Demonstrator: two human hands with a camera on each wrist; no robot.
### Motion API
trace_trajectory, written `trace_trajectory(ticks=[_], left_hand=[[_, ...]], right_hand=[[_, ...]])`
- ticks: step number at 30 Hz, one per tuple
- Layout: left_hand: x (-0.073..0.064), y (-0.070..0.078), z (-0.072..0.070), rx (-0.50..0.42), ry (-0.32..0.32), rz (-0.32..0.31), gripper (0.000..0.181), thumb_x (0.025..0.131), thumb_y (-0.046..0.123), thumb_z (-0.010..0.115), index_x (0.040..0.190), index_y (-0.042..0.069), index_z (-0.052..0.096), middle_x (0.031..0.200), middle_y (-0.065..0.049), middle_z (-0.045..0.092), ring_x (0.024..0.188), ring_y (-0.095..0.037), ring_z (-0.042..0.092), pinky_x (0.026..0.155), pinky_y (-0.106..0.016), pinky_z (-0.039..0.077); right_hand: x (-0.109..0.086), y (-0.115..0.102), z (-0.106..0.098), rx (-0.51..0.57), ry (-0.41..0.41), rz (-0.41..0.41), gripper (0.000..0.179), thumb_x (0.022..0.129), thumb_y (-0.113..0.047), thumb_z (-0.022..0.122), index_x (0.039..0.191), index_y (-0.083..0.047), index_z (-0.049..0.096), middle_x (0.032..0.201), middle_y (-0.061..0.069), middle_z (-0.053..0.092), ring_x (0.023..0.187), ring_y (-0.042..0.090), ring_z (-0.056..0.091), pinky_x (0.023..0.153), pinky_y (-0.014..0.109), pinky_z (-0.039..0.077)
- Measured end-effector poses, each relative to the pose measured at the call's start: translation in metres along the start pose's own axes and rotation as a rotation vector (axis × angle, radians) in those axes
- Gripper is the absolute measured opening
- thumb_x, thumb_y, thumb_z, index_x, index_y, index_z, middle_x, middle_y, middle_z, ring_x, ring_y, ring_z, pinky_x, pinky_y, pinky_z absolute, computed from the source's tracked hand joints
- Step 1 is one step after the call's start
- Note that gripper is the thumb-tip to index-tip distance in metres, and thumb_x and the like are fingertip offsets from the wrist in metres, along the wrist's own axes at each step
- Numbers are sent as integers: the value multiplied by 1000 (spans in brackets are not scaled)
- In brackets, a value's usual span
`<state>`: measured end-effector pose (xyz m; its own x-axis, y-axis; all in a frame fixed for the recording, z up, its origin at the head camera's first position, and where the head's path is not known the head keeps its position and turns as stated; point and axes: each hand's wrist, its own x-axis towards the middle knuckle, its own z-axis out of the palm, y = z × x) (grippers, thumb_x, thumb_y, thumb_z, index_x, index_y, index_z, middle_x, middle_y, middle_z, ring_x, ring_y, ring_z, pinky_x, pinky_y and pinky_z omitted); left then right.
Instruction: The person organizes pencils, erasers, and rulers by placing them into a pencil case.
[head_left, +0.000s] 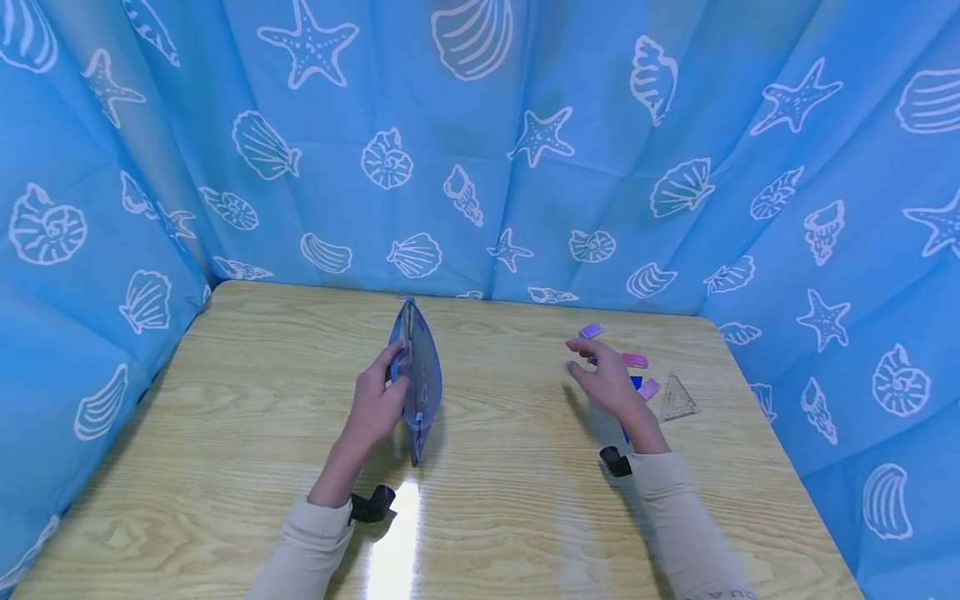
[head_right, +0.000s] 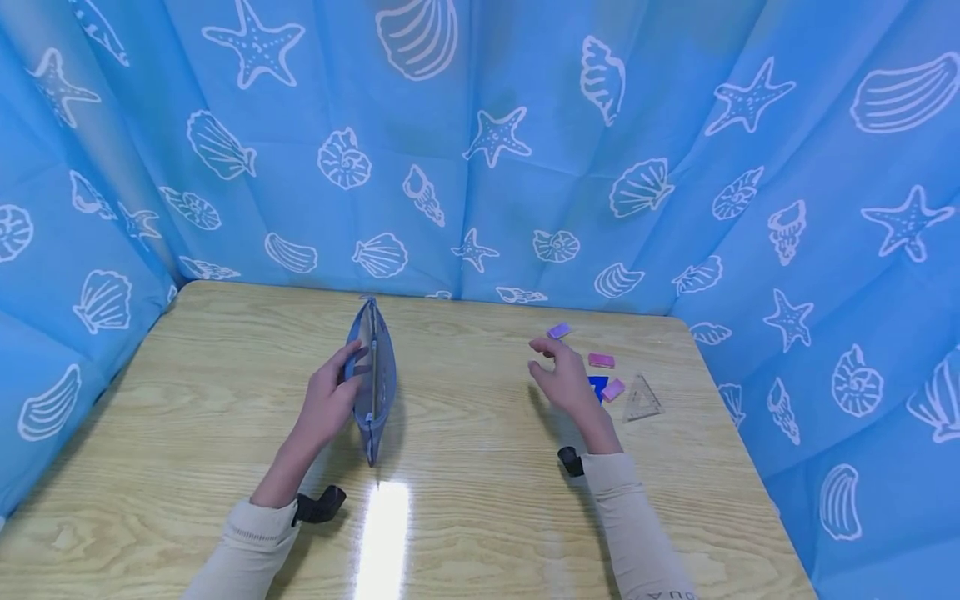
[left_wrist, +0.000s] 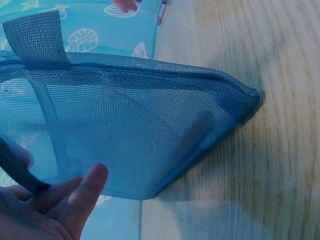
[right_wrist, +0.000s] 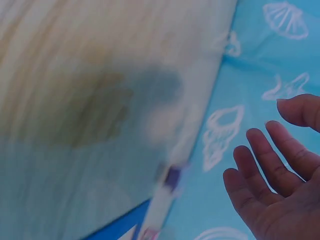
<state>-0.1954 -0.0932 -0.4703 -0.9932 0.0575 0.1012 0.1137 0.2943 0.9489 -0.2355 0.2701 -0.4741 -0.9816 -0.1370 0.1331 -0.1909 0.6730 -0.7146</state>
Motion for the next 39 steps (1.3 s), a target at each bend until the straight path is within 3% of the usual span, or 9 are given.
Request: trace_trajectory(ticks=[6,15,24,29,36,39], left_hand=[[2,-5,3,-29,9,32,66,91,3,45,156,-2,34,154,-25,45,135,-47,49,101,-57,48],[-2,-9,7,-67,61,58,63,89,-3,45,152,-5,41,147,-27,51,130,-44,56,102,-54,50],[-3,-10,7,-85,50,54,62,91,-2,44,153,-3,40,148,-27,51,129,-44,56,101,-54,51],[-3,-9,7,-114,37,50,62,91,-3,43,153,-4,39,147,-25,53,127,-43,59,101,-54,51],[-3,-9,8,-121,35,40,64,90,-3,43,154,-4,38,147,-23,54,129,-42,57,102,-54,50],[-3,-9,9,-133,26,39,64,90,-3,42,154,-4,37,147,-24,53,129,-42,58,101,-54,51]], right_hand=[[-1,26,-12,1,46,20,40,97,-1,61,134,13,56,132,33,59,121,49,55,107,60,41],[-1,45,-20,-69,48,46,46,96,-6,64,137,11,54,132,33,59,122,50,54,105,59,43],[10,52,-28,-137,-18,91,54,96,-13,66,141,11,50,135,35,56,124,52,53,101,61,46],[20,54,-34,-197,-119,116,60,96,-16,67,144,11,46,142,35,50,131,53,46,105,62,43],[36,54,-43,-308,-215,28,63,91,-19,73,137,17,50,133,39,54,123,55,51,101,62,46],[42,57,-44,-327,-245,42,62,90,-20,74,135,16,52,130,38,57,121,53,53,100,61,46]])
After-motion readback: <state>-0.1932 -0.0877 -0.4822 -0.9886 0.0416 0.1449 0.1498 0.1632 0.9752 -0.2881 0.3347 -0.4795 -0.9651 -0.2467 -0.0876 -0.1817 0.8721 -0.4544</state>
